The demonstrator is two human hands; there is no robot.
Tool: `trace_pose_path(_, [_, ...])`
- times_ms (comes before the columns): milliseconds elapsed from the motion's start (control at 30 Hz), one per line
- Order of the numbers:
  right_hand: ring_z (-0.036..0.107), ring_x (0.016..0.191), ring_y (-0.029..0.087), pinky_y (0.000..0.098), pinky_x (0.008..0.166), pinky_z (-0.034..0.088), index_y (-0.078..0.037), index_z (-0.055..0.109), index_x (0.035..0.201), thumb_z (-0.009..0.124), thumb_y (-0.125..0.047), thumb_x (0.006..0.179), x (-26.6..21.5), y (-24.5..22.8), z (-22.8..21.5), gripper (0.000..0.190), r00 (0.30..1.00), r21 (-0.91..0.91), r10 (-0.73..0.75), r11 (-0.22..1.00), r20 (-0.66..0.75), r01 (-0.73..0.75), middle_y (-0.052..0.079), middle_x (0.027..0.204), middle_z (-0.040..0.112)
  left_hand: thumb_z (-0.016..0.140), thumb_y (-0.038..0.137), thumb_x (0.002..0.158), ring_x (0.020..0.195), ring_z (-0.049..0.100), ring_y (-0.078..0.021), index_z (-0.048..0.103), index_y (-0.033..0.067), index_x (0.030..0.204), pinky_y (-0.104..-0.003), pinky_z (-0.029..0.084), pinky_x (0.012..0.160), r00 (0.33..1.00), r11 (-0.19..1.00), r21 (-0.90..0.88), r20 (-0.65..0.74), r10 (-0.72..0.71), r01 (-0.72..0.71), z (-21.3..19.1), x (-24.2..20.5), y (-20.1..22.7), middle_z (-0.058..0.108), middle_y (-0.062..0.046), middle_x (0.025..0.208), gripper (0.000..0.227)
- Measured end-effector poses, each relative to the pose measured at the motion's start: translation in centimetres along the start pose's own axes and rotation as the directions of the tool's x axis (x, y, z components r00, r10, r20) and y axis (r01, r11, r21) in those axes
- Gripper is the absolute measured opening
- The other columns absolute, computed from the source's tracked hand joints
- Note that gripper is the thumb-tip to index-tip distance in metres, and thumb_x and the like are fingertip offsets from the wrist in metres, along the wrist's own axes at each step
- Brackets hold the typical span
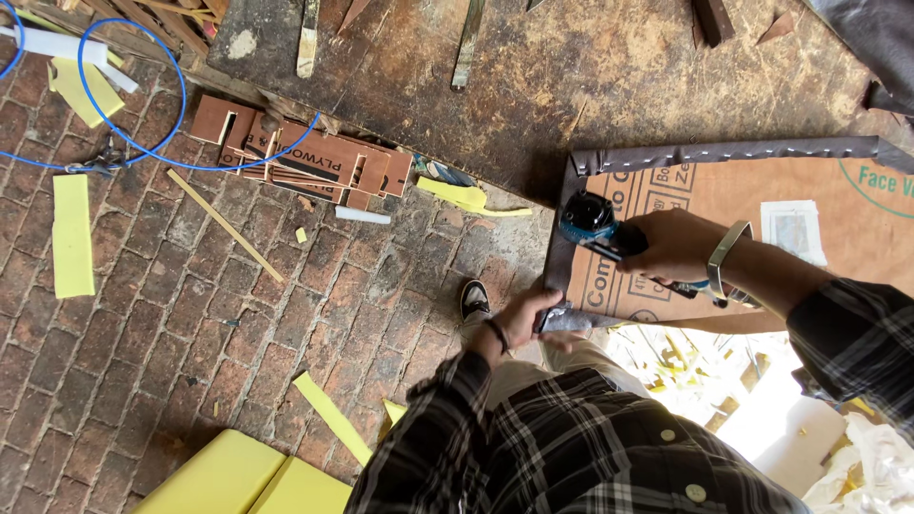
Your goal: The person staples dark fabric onto a wooden board using a pneumatic staple gun. They trim excess fabric with scissors and use a hammer to adjust the material. The person works along the edges of the board, securing the fabric in place.
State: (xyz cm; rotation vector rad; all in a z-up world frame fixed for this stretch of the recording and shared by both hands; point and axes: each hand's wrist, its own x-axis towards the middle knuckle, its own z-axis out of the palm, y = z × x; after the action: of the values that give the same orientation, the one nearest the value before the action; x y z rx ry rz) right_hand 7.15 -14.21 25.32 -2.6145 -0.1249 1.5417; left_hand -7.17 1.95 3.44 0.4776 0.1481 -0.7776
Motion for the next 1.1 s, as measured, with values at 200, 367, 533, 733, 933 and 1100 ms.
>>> trace_pose_path(200, [0.071,0.069,0.018,0.0358,0.070,0.056,-0.012,0.073,0.110,0.080,-0.030,0.081,-0.6,0.1,1.7,0.035,0.975,-0.190,-0.215,0.961,-0.059,0.201,0.007,0.079,0.076,0.058,0.026,0.100,0.080,0.075,-0.0291,0.015,0.0220,0.161,-0.040,0.065,0.058,0.980,0.955,0.288,-0.199,-0.016,0.074,2.3,-1.5,0.2,0.058,-0.023,0.137,0.075])
trace_pose_path(367, [0.075,0.066,0.019,0.0355,0.069,0.059,-0.012,0.073,0.113,0.080,-0.035,0.085,-1.1,-0.5,2.1,0.037,0.999,-0.068,-0.041,0.997,0.006,0.041,0.009,0.076,0.078,0.063,0.014,0.096,0.076,0.074,-0.0310,0.024,0.0154,0.156,-0.039,0.066,0.056,0.964,0.903,0.429,-0.252,0.083,0.035,1.9,0.6,3.0,0.061,-0.027,0.124,0.072])
trace_pose_path(533, [0.073,0.063,0.020,0.0368,0.065,0.060,-0.011,0.071,0.115,0.077,-0.032,0.083,-1.6,-1.7,2.0,0.039,1.000,0.006,-0.029,1.000,0.003,0.029,0.010,0.075,0.077,0.070,-0.009,0.082,0.100,0.072,-0.0291,0.012,0.0207,0.160,-0.040,0.066,0.082,0.983,0.918,0.392,-0.132,0.127,-0.066,1.2,-0.8,3.6,0.057,-0.021,0.131,0.101])
trace_pose_path(733, [0.071,0.063,0.018,0.0334,0.065,0.059,-0.012,0.073,0.115,0.074,-0.034,0.088,-2.1,-2.7,2.5,0.034,0.997,-0.028,0.000,1.000,0.083,0.003,0.007,0.073,0.077,0.063,-0.012,0.086,0.114,0.068,-0.0293,0.010,0.0217,0.165,-0.041,0.063,0.094,0.985,0.914,0.388,-0.074,0.154,-0.114,0.9,-1.4,2.9,0.058,-0.021,0.137,0.101])
trace_pose_path(933, [0.070,0.063,0.019,0.0345,0.063,0.058,-0.014,0.071,0.114,0.080,-0.034,0.088,-2.2,-0.6,2.8,0.034,0.998,0.122,0.059,0.991,0.018,-0.061,0.008,0.073,0.075,0.060,-0.013,0.090,0.116,0.068,-0.0302,0.011,0.0235,0.164,-0.039,0.064,0.093,0.985,0.923,0.384,-0.152,0.077,-0.013,1.2,-1.7,3.3,0.056,-0.017,0.141,0.097])
trace_pose_path(1100, [0.073,0.061,0.019,0.0354,0.063,0.058,-0.006,0.073,0.103,0.083,-0.038,0.086,-3.1,3.3,2.8,0.038,0.980,0.264,0.099,0.963,-0.175,-0.050,0.011,0.069,0.076,0.057,-0.015,0.089,0.111,0.069,-0.0302,0.010,0.0275,0.166,-0.040,0.064,0.090,0.982,0.951,0.306,-0.188,0.020,0.039,1.7,-1.6,3.7,0.055,-0.018,0.143,0.100])
